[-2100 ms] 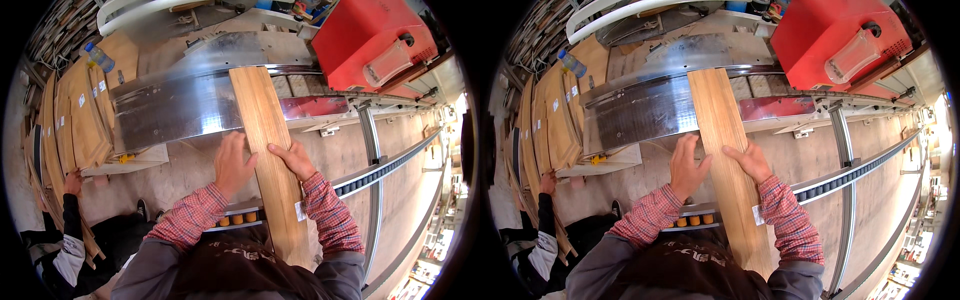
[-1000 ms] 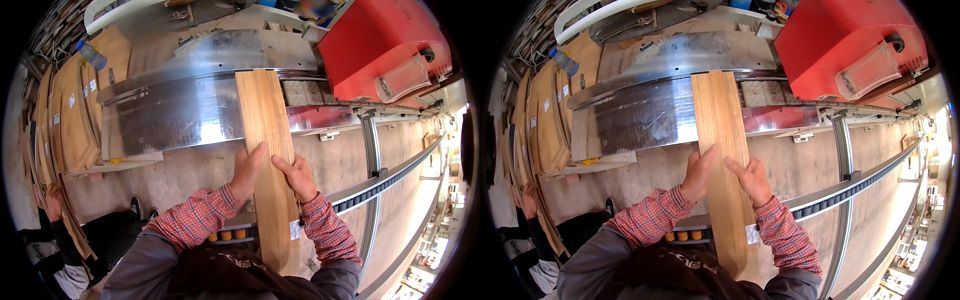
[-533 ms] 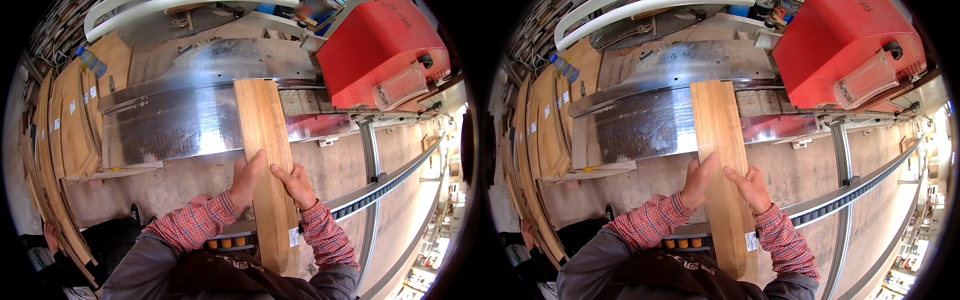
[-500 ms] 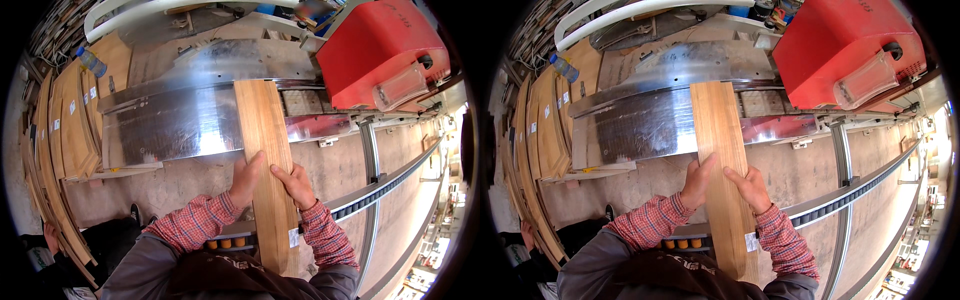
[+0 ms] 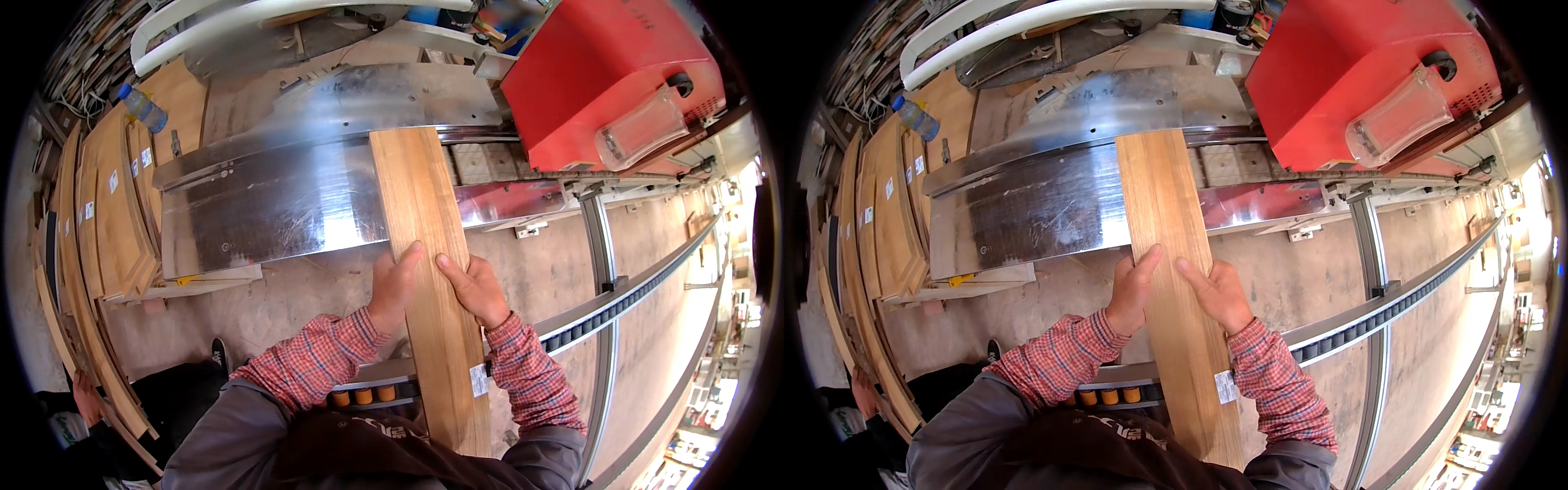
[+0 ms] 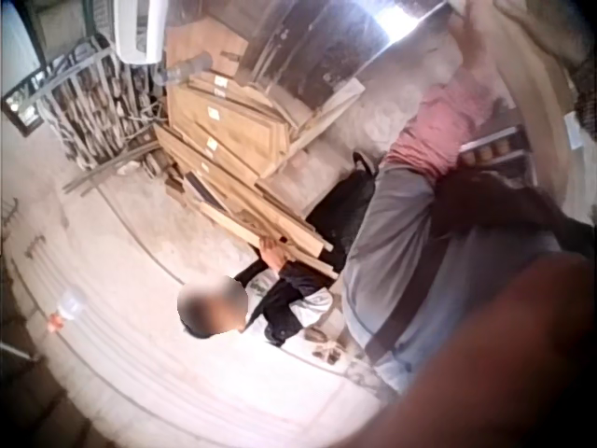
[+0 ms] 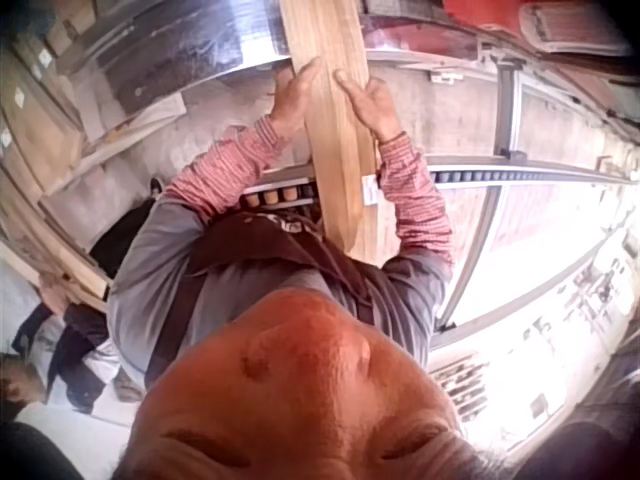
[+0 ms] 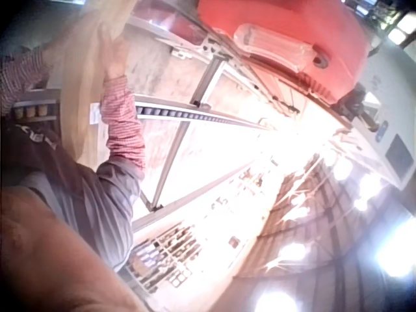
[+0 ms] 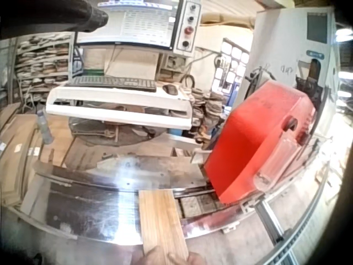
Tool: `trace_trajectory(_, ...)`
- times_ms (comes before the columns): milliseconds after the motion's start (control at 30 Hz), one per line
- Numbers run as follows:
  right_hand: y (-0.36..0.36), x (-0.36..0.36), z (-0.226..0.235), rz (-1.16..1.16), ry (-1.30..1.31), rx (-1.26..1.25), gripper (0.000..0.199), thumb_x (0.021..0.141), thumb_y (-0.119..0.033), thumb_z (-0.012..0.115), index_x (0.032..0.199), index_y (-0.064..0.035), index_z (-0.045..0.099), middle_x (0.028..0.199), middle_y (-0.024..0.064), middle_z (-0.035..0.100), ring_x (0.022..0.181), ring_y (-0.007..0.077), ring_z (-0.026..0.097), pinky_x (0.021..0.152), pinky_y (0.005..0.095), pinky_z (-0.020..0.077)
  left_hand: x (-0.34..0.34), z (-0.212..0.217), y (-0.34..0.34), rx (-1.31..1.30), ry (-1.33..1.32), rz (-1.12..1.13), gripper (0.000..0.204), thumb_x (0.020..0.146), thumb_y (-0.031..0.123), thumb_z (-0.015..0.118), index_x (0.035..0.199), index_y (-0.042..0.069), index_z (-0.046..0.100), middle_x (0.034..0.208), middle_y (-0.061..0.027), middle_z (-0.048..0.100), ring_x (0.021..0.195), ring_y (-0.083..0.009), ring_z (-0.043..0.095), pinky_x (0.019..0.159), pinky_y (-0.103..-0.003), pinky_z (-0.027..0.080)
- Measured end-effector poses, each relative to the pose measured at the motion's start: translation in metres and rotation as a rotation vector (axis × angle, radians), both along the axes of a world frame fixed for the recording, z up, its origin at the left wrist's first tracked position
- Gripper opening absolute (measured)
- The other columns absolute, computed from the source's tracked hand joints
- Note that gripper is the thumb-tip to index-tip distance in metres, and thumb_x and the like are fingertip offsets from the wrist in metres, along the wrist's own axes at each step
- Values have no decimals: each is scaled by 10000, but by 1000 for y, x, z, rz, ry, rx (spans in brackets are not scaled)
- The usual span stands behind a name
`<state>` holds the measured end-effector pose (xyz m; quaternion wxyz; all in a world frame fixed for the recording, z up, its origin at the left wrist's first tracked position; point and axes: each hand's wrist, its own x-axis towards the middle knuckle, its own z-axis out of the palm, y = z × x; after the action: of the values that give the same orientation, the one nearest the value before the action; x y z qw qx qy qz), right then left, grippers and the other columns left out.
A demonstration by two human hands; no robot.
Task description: The person repeatedly picks up wooden planks, places them on a conveyor belt, and feeds them into a red woodworking machine. After processing, the planks are collected and stacked on a nearby table.
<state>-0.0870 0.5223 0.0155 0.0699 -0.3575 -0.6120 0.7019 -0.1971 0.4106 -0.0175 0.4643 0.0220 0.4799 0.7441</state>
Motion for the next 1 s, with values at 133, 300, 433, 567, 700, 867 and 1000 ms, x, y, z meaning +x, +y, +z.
trace_trajectory(133,2,2,-5,22,-24,63,400,1017,-296,590,1166,70,646,1021,75,714,913,111,635,796,280,522,0,-2,0,-16,12,-9,378,1004,263,564,1170,-72,620,1074,-140,692,918,-193,692,781,-317,560)
trace_trajectory(300,8,13,2,123,-34,-2,445,1049,-335,512,1242,56,603,1094,92,701,990,116,622,867,302,507,1,-5,-2,-20,10,-18,381,996,261,580,1178,-70,621,1084,-130,693,924,-182,688,782,-309,551)
trace_trajectory(433,4,11,4,140,-87,336,448,1053,-345,496,1255,42,596,1092,104,703,998,145,632,883,315,503,1,2,-2,-15,-7,-10,381,986,250,598,1192,-71,618,1097,-126,692,947,-178,683,800,-309,546)
trace_trajectory(567,4,8,12,179,-154,438,455,1056,-340,491,1279,48,572,1110,104,692,1001,156,625,888,310,496,-10,5,-3,-74,-44,-139,385,966,226,627,1214,-67,614,1122,-132,687,978,-189,680,825,-320,545)
trace_trajectory(700,12,12,-5,195,-46,353,462,1047,-346,514,1297,39,564,1110,88,691,974,167,643,871,322,511,-14,12,0,-33,-81,-150,386,945,210,653,1213,-66,620,1137,-135,684,991,-198,679,836,-331,544)
trace_trajectory(867,-5,29,2,103,-25,-57,436,1025,-310,570,1284,41,573,1132,75,678,1007,131,618,883,312,508,-14,8,-1,-28,-16,-131,383,936,208,665,1199,-68,629,1127,-135,685,995,-202,675,830,-328,540)
trace_trajectory(1000,-12,28,4,22,-39,-86,445,1012,-287,600,1289,60,560,1140,80,670,1001,113,610,874,287,509,-10,7,-3,-52,-8,-104,380,937,211,664,1186,-75,633,1099,-133,692,961,-198,681,806,-323,542)
